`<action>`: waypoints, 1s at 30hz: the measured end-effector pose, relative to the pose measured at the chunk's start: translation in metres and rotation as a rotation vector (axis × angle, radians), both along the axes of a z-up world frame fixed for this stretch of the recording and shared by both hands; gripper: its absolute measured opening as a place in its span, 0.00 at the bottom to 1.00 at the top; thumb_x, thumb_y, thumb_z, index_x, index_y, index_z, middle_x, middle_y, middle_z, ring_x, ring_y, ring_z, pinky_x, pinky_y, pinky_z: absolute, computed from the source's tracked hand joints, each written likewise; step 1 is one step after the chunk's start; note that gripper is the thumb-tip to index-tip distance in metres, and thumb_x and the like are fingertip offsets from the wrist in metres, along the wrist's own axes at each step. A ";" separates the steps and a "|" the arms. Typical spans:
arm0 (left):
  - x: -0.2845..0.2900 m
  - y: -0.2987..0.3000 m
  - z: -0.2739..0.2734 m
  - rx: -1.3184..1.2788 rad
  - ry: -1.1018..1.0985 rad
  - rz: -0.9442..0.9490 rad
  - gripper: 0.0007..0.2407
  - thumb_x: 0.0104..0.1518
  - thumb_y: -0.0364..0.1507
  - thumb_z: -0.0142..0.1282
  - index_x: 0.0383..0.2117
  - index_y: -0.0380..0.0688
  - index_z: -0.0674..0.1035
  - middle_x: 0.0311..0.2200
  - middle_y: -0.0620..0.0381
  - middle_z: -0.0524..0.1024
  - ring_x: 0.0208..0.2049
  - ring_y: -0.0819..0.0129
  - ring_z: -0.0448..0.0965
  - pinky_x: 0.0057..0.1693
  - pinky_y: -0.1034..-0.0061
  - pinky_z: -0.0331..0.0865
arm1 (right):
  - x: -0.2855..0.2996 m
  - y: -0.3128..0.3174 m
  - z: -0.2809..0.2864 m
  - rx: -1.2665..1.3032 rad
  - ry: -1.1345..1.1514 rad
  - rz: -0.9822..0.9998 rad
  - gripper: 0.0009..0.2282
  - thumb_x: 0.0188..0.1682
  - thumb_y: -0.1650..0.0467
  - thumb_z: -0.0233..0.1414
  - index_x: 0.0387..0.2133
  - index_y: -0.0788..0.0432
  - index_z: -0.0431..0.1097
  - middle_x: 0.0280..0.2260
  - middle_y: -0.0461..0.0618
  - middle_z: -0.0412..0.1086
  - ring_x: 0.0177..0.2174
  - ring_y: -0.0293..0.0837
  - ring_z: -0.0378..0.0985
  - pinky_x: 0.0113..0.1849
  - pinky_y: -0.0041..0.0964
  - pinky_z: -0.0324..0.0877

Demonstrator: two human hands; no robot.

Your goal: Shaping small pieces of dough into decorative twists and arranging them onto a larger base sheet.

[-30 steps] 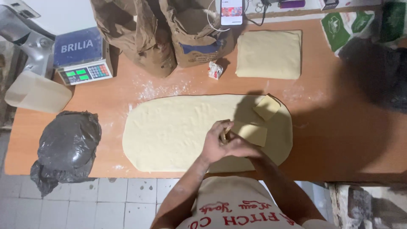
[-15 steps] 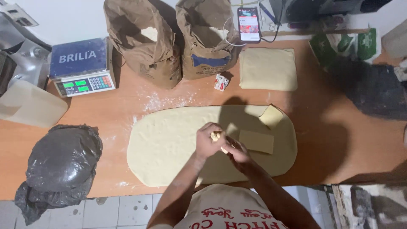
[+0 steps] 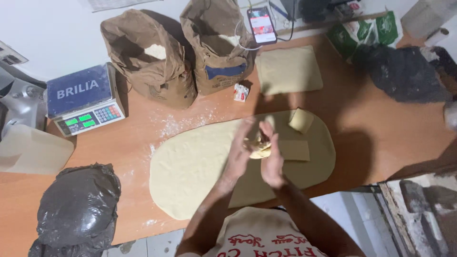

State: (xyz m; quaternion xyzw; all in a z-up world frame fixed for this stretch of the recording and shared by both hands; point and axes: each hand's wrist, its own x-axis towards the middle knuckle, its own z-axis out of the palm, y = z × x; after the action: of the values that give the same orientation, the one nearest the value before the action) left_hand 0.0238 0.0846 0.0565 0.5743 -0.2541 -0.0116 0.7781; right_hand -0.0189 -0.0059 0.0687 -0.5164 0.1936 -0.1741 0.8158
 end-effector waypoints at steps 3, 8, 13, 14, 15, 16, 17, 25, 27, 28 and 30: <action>-0.024 -0.012 0.008 0.047 -0.374 -0.154 0.37 0.57 0.59 0.46 0.56 0.33 0.74 0.59 0.36 0.71 0.62 0.32 0.65 0.64 0.43 0.60 | 0.003 -0.012 0.008 0.567 -0.265 -0.034 0.21 0.58 0.55 0.47 0.60 0.51 0.63 0.54 0.47 0.70 0.48 0.41 0.77 0.50 0.35 0.74; -0.017 -0.022 -0.006 0.173 -0.376 0.306 0.09 0.57 0.33 0.55 0.19 0.49 0.75 0.18 0.55 0.70 0.20 0.55 0.73 0.31 0.65 0.67 | 0.000 -0.003 -0.014 0.191 -0.182 0.142 0.33 0.56 0.46 0.31 0.72 0.46 0.50 0.67 0.43 0.56 0.65 0.42 0.52 0.66 0.47 0.42; 0.003 -0.030 0.010 -0.113 0.079 0.398 0.14 0.56 0.30 0.52 0.11 0.45 0.72 0.11 0.56 0.66 0.16 0.66 0.65 0.29 0.72 0.66 | -0.012 -0.003 0.009 0.061 -0.249 0.193 0.31 0.58 0.49 0.30 0.72 0.49 0.46 0.70 0.47 0.51 0.68 0.47 0.48 0.67 0.50 0.36; -0.006 -0.031 0.002 -0.211 0.389 0.508 0.14 0.54 0.30 0.49 0.10 0.39 0.72 0.11 0.50 0.67 0.16 0.64 0.67 0.30 0.70 0.71 | -0.018 -0.001 0.014 0.015 -0.264 0.192 0.31 0.59 0.50 0.29 0.72 0.51 0.45 0.71 0.49 0.50 0.69 0.49 0.46 0.68 0.51 0.34; -0.011 -0.037 0.016 -0.204 0.390 0.515 0.14 0.54 0.30 0.49 0.10 0.39 0.72 0.11 0.50 0.67 0.16 0.64 0.67 0.30 0.70 0.71 | -0.011 -0.007 0.005 0.023 -0.261 0.197 0.31 0.59 0.50 0.29 0.72 0.51 0.45 0.71 0.49 0.50 0.69 0.49 0.46 0.68 0.51 0.34; -0.019 -0.044 0.028 -0.262 0.381 0.393 0.09 0.58 0.36 0.50 0.29 0.44 0.72 0.25 0.55 0.72 0.30 0.68 0.70 0.43 0.72 0.69 | -0.009 -0.012 -0.006 -0.021 -0.217 0.144 0.28 0.61 0.53 0.30 0.70 0.54 0.50 0.68 0.51 0.55 0.67 0.48 0.51 0.67 0.49 0.40; -0.026 -0.051 0.040 -0.321 0.370 0.272 0.15 0.62 0.42 0.51 0.48 0.48 0.73 0.38 0.60 0.76 0.45 0.73 0.73 0.56 0.74 0.67 | -0.006 -0.018 -0.017 -0.066 -0.172 0.093 0.27 0.62 0.55 0.32 0.68 0.57 0.56 0.66 0.53 0.60 0.65 0.47 0.57 0.67 0.47 0.46; -0.029 -0.071 0.039 0.165 -0.433 0.139 0.14 0.49 0.35 0.68 0.36 0.40 0.79 0.33 0.47 0.79 0.36 0.46 0.78 0.44 0.58 0.72 | 0.026 -0.079 -0.038 0.699 -0.108 0.126 0.31 0.53 0.45 0.43 0.62 0.50 0.62 0.51 0.55 0.70 0.47 0.50 0.74 0.51 0.45 0.70; -0.021 -0.083 0.039 0.130 -0.515 0.304 0.09 0.50 0.34 0.68 0.26 0.45 0.79 0.22 0.54 0.78 0.24 0.52 0.76 0.35 0.64 0.71 | 0.024 -0.071 -0.034 0.883 -0.205 0.141 0.27 0.55 0.48 0.45 0.58 0.53 0.67 0.42 0.53 0.75 0.37 0.43 0.78 0.46 0.37 0.73; -0.018 -0.083 0.042 0.100 -0.423 0.338 0.11 0.54 0.35 0.63 0.18 0.46 0.76 0.16 0.55 0.74 0.18 0.55 0.72 0.31 0.67 0.66 | 0.016 -0.070 -0.029 0.688 -0.051 0.192 0.32 0.55 0.46 0.39 0.63 0.54 0.60 0.51 0.55 0.71 0.46 0.47 0.76 0.49 0.41 0.72; -0.016 -0.089 0.031 0.069 -0.331 0.380 0.18 0.59 0.36 0.57 0.10 0.48 0.73 0.10 0.56 0.70 0.12 0.58 0.67 0.27 0.69 0.62 | 0.001 -0.070 -0.013 0.489 0.102 0.248 0.37 0.54 0.43 0.33 0.68 0.55 0.54 0.60 0.58 0.67 0.54 0.51 0.74 0.52 0.44 0.71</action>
State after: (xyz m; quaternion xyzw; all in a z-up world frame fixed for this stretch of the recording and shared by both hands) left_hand 0.0082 -0.0042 0.0871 0.6321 -0.2651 0.2203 0.6940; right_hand -0.0176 -0.0764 0.0559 -0.3321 0.2060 0.0049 0.9205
